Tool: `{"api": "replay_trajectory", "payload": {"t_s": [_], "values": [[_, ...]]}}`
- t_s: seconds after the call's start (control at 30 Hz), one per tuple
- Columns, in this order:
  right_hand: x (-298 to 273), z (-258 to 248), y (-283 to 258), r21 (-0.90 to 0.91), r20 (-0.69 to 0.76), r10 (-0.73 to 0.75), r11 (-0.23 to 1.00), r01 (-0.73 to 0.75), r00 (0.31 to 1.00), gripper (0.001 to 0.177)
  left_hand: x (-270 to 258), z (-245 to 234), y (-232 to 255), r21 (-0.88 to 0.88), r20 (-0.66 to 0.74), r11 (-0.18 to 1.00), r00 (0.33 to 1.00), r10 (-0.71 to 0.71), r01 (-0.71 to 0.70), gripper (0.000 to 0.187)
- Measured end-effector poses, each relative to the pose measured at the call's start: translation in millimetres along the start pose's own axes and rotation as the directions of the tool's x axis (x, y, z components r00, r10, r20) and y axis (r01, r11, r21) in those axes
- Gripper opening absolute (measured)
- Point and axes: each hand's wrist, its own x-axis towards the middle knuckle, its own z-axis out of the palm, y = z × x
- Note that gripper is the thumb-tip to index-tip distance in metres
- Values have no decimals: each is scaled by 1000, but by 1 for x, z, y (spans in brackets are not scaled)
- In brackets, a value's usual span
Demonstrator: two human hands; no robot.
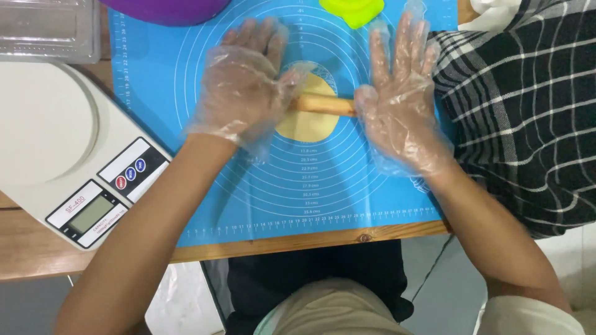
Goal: Rolling out a small piece of yellow dough using a wooden rolling pin on a blue silicone pastry mat.
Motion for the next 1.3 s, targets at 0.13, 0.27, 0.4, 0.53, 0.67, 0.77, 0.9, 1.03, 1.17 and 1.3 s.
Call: {"api": "replay_trajectory", "payload": {"t_s": [0.13, 0.27, 0.4, 0.53, 0.67, 0.77, 0.9, 1.03, 1.17, 1.3], "values": [[21, -2, 8, -124, -1, 13, 992, -13, 1000, 73, 25, -1, -7, -100, -130, 995, 991, -17, 4, 81], [42, 9, 28, -97, 38, 43, 995, -39, 998, 76, 49, 13, -25, 69, -383, 991, 914, 132, -114, 71], [61, 0, 35, -5, 28, -37, 999, 38, 999, 79, 75, 23, -32, 140, -627, 975, 747, 222, -172, 41], [63, 0, 41, -48, -69, -95, 995, 92, 993, 66, 83, 19, -31, -132, -349, 991, 937, -21, -27, 53], [57, 0, 36, 8, -65, -7, 1000, 7, 998, 67, 51, -16, -5, -211, -281, 977, 955, -93, 33, 44], [45, 9, 33, -80, -31, -13, 997, 10, 999, 72, 44, 18, -16, 63, -465, 998, 885, 1, 32, 61], [24, 4, 17, -104, -37, 15, 994, -18, 999, 73, 24, 14, -9, 136, -505, 991, 860, 70, 0, 70], [10, 6, 12, -71, -49, -29, 997, 26, 998, 76, 14, 26, -8, -7, -466, 1000, 885, 6, -11, 73], [-6, 13, 13, -74, -84, -105, 992, 99, 991, 71, -7, 20, 3, -26, -345, 998, 937, -58, 53, 71], [-20, 13, 4, -17, -69, -107, 994, 106, 992, 74, -6, 49, -6, 37, -324, 998, 945, -43, 58, 78]]}}
